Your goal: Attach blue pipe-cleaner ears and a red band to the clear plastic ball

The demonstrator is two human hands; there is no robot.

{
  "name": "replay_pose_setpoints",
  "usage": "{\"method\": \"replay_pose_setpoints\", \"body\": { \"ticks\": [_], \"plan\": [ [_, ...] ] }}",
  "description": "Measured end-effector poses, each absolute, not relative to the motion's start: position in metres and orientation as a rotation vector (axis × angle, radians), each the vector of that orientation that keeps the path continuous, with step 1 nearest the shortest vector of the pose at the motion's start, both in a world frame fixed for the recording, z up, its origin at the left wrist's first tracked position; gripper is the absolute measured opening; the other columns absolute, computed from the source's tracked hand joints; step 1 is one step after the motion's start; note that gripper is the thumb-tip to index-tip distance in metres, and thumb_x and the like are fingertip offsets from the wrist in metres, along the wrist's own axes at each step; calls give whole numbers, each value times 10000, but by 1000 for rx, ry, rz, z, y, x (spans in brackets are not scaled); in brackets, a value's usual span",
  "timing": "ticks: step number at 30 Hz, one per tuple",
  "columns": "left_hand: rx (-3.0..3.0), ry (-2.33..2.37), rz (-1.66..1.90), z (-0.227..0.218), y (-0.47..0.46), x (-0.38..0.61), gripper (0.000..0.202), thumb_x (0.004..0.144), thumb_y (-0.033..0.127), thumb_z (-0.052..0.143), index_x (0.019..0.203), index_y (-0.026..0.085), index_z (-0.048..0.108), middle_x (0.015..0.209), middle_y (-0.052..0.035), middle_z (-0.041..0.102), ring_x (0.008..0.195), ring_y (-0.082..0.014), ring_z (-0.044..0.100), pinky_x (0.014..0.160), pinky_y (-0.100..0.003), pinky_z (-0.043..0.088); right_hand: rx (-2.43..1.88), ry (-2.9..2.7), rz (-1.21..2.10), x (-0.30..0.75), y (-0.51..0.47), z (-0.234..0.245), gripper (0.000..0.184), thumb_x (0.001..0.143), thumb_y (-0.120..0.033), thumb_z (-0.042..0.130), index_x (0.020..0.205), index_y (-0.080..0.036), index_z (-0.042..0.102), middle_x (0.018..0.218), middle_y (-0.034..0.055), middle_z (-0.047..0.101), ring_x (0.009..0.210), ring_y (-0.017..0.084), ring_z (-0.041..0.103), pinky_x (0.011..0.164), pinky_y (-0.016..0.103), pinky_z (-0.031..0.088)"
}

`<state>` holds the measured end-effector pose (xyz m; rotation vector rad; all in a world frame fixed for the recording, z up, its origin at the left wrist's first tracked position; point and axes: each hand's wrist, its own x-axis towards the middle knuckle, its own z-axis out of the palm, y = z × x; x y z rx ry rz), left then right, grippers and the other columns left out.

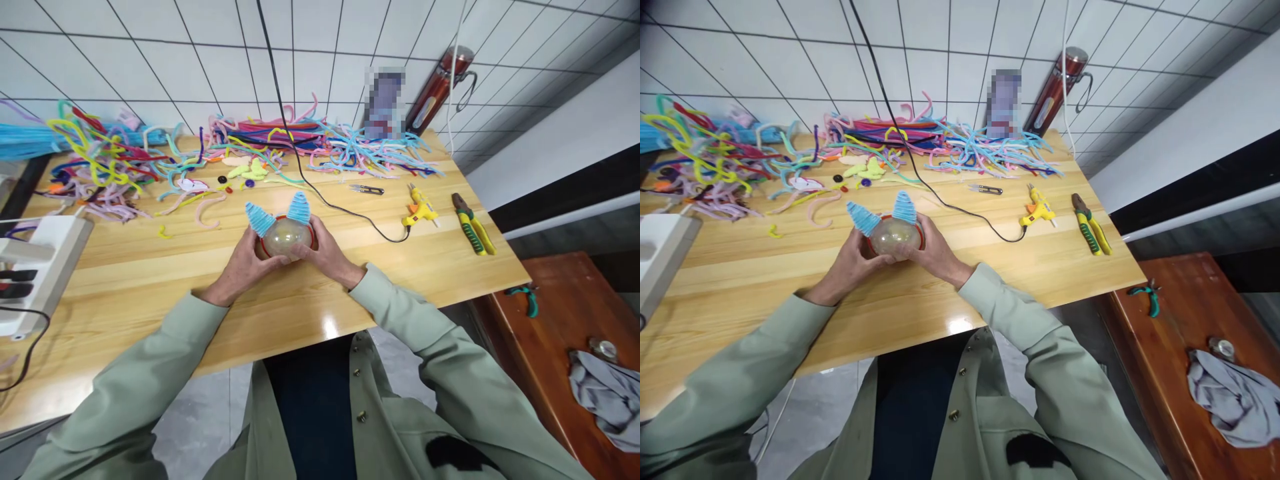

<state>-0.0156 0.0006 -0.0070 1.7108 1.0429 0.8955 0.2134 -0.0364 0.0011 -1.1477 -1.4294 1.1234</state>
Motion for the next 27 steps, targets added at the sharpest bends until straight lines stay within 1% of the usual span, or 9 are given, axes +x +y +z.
{"method": "replay_pose_setpoints", "body": {
  "ticks": [3, 6, 9, 12, 18, 20, 24, 27],
  "plan": [
    [1706, 1010, 902, -9, 2, -16, 1089, 680, 800, 976, 1526, 224, 604, 1600, -195, 662, 1577, -481, 568, 1338, -665, 450, -1108, -1412, 1141, 214, -37, 1, 1005, 794, -903, 827, 1501, -240, 561, 1613, 167, 639, 1492, 377, 611, 1300, 541, 474],
    [1717, 977, 906, -9, 4, -16, 1072, 703, 801, 963, 1537, 232, 602, 1606, -187, 666, 1584, -467, 568, 1349, -655, 441, -1094, -1407, 1143, 215, -37, 1, 1019, 792, -901, 835, 1502, -228, 550, 1637, 184, 620, 1508, 381, 601, 1317, 549, 457],
    [1744, 960, 897, -6, 3, -15, 1064, 734, 801, 945, 1558, 222, 603, 1631, -190, 658, 1583, -452, 576, 1346, -636, 449, -1123, -1418, 1145, 215, -38, 1, 1003, 783, -917, 829, 1474, -237, 573, 1583, 172, 661, 1460, 378, 633, 1292, 557, 483],
    [1745, 965, 903, -4, 2, -14, 1064, 735, 825, 927, 1548, 212, 619, 1612, -190, 678, 1551, -449, 608, 1325, -620, 477, -1143, -1428, 1142, 214, -39, 3, 964, 798, -931, 802, 1445, -248, 591, 1520, 150, 707, 1398, 367, 669, 1252, 560, 520],
    [1740, 971, 889, -2, 1, -13, 1077, 715, 874, 901, 1525, 217, 636, 1586, -185, 696, 1511, -457, 636, 1298, -615, 502, -1162, -1433, 1130, 214, -39, 6, 930, 818, -926, 788, 1430, -250, 608, 1494, 138, 728, 1378, 370, 683, 1235, 555, 527],
    [1747, 989, 885, 0, 2, -13, 1088, 705, 895, 889, 1517, 216, 637, 1585, -179, 696, 1513, -457, 632, 1303, -608, 498, -1159, -1435, 1132, 214, -39, 6, 941, 817, -926, 789, 1441, -247, 602, 1509, 144, 722, 1396, 372, 675, 1244, 552, 519],
    [1749, 1006, 875, 4, 2, -12, 1075, 719, 896, 876, 1506, 202, 642, 1549, -175, 723, 1471, -449, 663, 1278, -592, 524, -1123, -1407, 1141, 216, -39, 4, 950, 834, -910, 790, 1472, -240, 576, 1603, 163, 660, 1482, 369, 627, 1296, 541, 473],
    [1758, 997, 865, 4, 2, -12, 1035, 737, 856, 894, 1499, 202, 646, 1549, -176, 721, 1464, -447, 668, 1276, -597, 520, -1104, -1400, 1157, 216, -39, 2, 897, 876, -885, 770, 1461, -233, 576, 1581, 164, 670, 1466, 357, 638, 1289, 531, 478]
  ]
}}
